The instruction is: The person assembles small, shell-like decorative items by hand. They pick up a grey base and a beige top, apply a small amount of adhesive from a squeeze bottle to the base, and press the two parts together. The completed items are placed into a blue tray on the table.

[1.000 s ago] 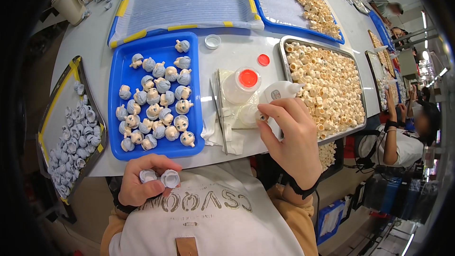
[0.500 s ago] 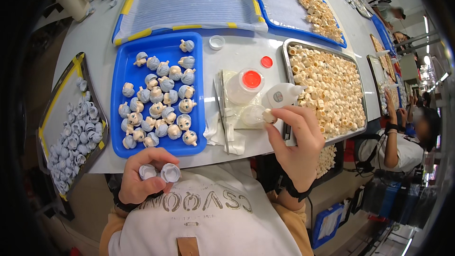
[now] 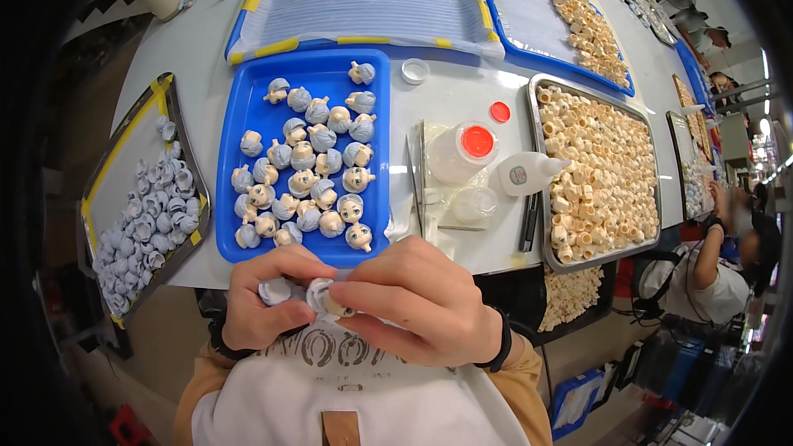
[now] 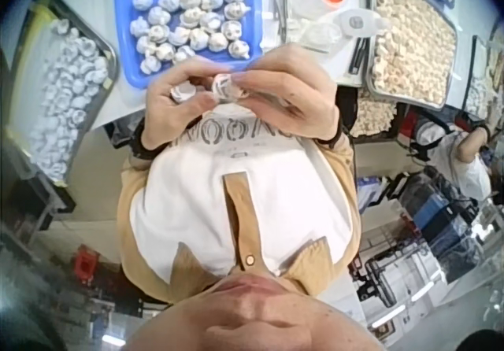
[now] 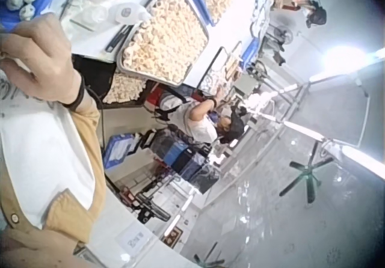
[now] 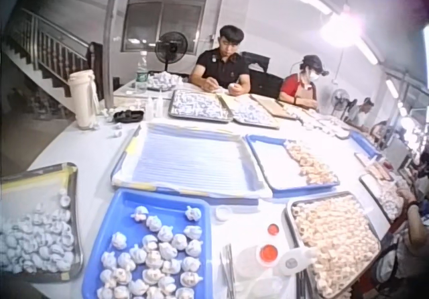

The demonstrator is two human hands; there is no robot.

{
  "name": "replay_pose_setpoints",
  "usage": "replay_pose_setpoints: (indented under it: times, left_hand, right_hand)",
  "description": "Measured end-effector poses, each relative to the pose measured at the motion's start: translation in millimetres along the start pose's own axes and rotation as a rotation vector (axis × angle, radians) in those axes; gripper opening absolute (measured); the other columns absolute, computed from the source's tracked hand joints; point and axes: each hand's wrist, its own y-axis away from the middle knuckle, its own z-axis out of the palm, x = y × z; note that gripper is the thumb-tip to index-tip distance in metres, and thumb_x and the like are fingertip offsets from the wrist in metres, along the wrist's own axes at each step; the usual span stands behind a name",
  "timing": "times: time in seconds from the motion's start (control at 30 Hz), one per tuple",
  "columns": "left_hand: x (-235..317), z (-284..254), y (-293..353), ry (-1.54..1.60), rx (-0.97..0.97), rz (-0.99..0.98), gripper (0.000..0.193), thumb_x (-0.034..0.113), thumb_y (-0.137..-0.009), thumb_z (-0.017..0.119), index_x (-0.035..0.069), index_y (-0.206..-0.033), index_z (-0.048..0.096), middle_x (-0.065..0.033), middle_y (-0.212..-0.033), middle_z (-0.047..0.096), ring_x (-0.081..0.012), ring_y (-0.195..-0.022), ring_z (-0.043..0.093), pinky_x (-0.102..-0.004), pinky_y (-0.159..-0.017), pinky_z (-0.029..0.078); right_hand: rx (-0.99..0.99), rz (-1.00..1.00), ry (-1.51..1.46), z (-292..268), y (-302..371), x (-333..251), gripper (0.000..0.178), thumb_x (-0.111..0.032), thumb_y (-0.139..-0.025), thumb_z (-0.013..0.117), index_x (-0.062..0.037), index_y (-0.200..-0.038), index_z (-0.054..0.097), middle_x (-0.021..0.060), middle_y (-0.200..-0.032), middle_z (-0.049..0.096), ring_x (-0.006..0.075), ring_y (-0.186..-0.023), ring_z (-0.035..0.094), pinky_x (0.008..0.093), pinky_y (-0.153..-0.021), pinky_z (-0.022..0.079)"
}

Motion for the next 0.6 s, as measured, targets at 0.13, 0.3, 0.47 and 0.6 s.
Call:
replay_pose_setpoints:
  times: [0.13,0.3,0.47,0.6]
  left_hand:
    - [1,0,1,-0.021,-0.057,-0.032,0.032,0.014,-0.078,0.067,0.001,-0.107,0.059,-0.0060,-0.093,0.059,-0.0094,-0.080,0.055,-0.0233,-0.071,0.043]
    - [5,7,0,0.235,-0.027,-0.168,0.037,0.012,-0.083,0.061,0.000,-0.116,0.051,-0.0070,-0.094,0.060,-0.0088,-0.082,0.054,-0.0225,-0.072,0.043]
    - [9,7,1,0.145,0.045,-0.206,0.033,0.012,-0.086,0.056,-0.002,-0.116,0.050,-0.0068,-0.080,0.061,-0.0075,-0.072,0.056,-0.0209,-0.064,0.044]
    - [-2,-5,11,0.291,0.216,0.029,0.025,0.022,-0.090,0.050,0.003,-0.074,0.049,-0.0069,-0.058,0.054,-0.0119,-0.054,0.050,-0.0241,-0.049,0.039]
  right_hand:
    - [-0.065,-0.050,0.013,2,1,3,0.038,-0.009,-0.060,0.074,-0.0001,-0.095,0.062,0.0068,-0.083,0.059,0.0204,-0.071,0.055,0.0295,-0.060,0.044]
    - [0.048,-0.071,0.303,17,-1,-2,0.042,-0.021,-0.057,0.075,-0.0004,-0.091,0.063,0.0066,-0.086,0.057,0.0217,-0.074,0.055,0.0306,-0.060,0.044]
    - [0.027,-0.033,0.448,18,8,3,0.038,-0.021,-0.058,0.073,-0.0008,-0.089,0.062,0.0078,-0.089,0.055,0.0229,-0.075,0.053,0.0323,-0.059,0.043]
    - [-0.001,0.075,0.513,18,8,17,0.040,-0.018,-0.059,0.071,-0.0034,-0.094,0.061,0.0065,-0.088,0.054,0.0233,-0.076,0.052,0.0322,-0.060,0.042]
